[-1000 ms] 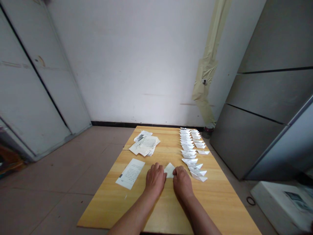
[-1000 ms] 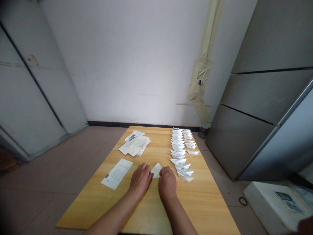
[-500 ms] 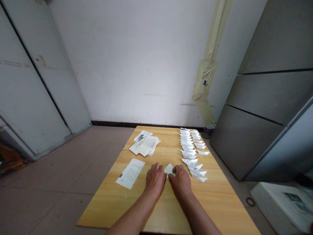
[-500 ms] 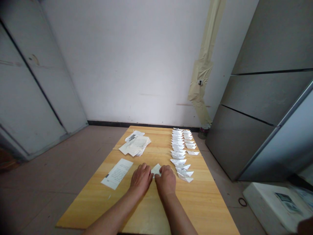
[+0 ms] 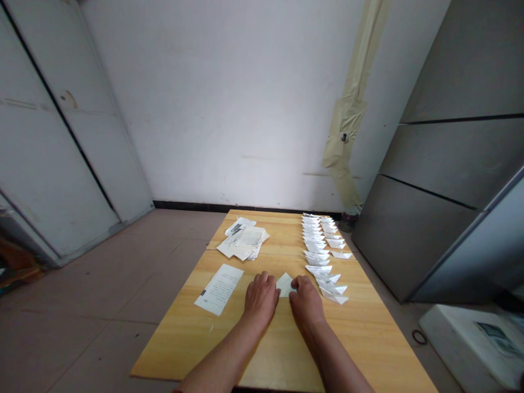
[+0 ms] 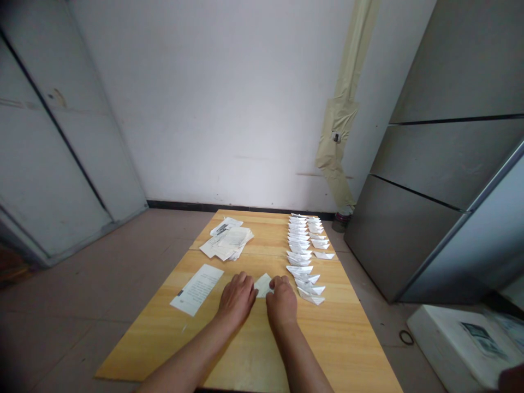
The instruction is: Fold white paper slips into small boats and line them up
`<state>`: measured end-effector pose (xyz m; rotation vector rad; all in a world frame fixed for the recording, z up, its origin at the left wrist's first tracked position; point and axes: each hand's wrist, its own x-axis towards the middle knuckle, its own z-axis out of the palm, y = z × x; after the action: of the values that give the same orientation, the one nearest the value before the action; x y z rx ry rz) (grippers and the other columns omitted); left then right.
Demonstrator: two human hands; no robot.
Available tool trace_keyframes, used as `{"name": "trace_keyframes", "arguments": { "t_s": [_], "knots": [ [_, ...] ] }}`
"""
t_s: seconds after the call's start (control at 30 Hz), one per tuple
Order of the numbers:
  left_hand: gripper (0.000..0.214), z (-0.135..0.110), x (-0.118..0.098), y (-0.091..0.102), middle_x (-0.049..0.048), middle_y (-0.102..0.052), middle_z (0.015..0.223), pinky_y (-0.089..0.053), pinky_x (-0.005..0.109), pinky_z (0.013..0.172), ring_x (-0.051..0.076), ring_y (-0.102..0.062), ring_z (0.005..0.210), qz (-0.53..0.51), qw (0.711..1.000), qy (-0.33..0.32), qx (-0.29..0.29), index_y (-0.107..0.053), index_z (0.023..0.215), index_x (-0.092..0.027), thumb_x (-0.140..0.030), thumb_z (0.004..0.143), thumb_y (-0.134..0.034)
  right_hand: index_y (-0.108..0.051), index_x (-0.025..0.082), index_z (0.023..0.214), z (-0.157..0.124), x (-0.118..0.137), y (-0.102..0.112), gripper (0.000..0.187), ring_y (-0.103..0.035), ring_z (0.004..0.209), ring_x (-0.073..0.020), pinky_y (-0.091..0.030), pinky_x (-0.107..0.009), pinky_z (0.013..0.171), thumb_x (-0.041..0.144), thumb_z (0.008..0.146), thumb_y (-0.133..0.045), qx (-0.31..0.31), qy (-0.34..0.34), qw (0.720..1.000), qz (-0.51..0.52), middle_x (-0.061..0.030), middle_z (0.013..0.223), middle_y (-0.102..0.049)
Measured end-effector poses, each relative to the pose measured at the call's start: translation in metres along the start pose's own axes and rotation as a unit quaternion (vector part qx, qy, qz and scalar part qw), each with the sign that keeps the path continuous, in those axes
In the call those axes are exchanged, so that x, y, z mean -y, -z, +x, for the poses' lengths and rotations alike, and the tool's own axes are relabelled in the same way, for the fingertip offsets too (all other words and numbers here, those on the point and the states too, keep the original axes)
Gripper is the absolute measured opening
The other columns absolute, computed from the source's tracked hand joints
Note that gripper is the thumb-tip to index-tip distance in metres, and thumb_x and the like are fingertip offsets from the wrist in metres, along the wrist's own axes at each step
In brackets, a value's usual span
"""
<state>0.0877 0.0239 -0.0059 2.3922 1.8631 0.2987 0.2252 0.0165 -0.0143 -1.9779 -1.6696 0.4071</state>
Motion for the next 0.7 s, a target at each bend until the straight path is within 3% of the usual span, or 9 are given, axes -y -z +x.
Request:
{"name": "trace_keyframes", "arguments": {
  "t_s": [0.33, 0.5, 0.7],
  "knots": [
    [0.013, 0.003, 0.01, 0.003, 0.0062, -0.059, 0.104, -0.043, 0.033, 0.081, 0.023, -0.053, 0.102, -0.01, 0.999, -0.038, 0.01, -0.059, 0.098, -0.02, -0.019, 0.093, -0.047, -0.066, 0.016, 0.083, 0.002, 0.0, 0.004, 0.034, -0.059, 0.082, -0.0171, -0.04, -0.024, 0.072, -0.003, 0.063, -0.046, 0.012, 0.021, 1.0, 0.002, -0.0058, 0.088, -0.061],
    [0.023, -0.004, 0.015, 0.002, 0.0057, -0.059, 0.102, -0.042, 0.031, 0.082, 0.021, -0.053, 0.1, -0.037, 0.999, -0.034, -0.006, -0.06, 0.098, -0.021, -0.011, 0.094, -0.04, -0.066, 0.018, 0.082, 0.002, -0.001, 0.002, 0.035, -0.06, 0.081, -0.0172, -0.04, -0.024, 0.072, -0.003, 0.064, -0.045, 0.007, 0.028, 0.999, -0.013, -0.0052, 0.087, -0.061],
    [0.025, -0.03, -0.009, 0.002, 0.0056, -0.061, 0.102, -0.042, 0.031, 0.083, 0.021, -0.053, 0.099, -0.072, 0.991, -0.113, -0.021, -0.064, 0.1, -0.022, -0.011, 0.093, -0.043, -0.068, 0.016, 0.087, 0.0, 0.002, 0.003, 0.034, -0.061, 0.084, -0.018, -0.042, -0.024, 0.073, -0.002, 0.068, -0.047, 0.013, 0.032, 0.999, -0.023, -0.0078, 0.092, -0.063]
  ]
}}
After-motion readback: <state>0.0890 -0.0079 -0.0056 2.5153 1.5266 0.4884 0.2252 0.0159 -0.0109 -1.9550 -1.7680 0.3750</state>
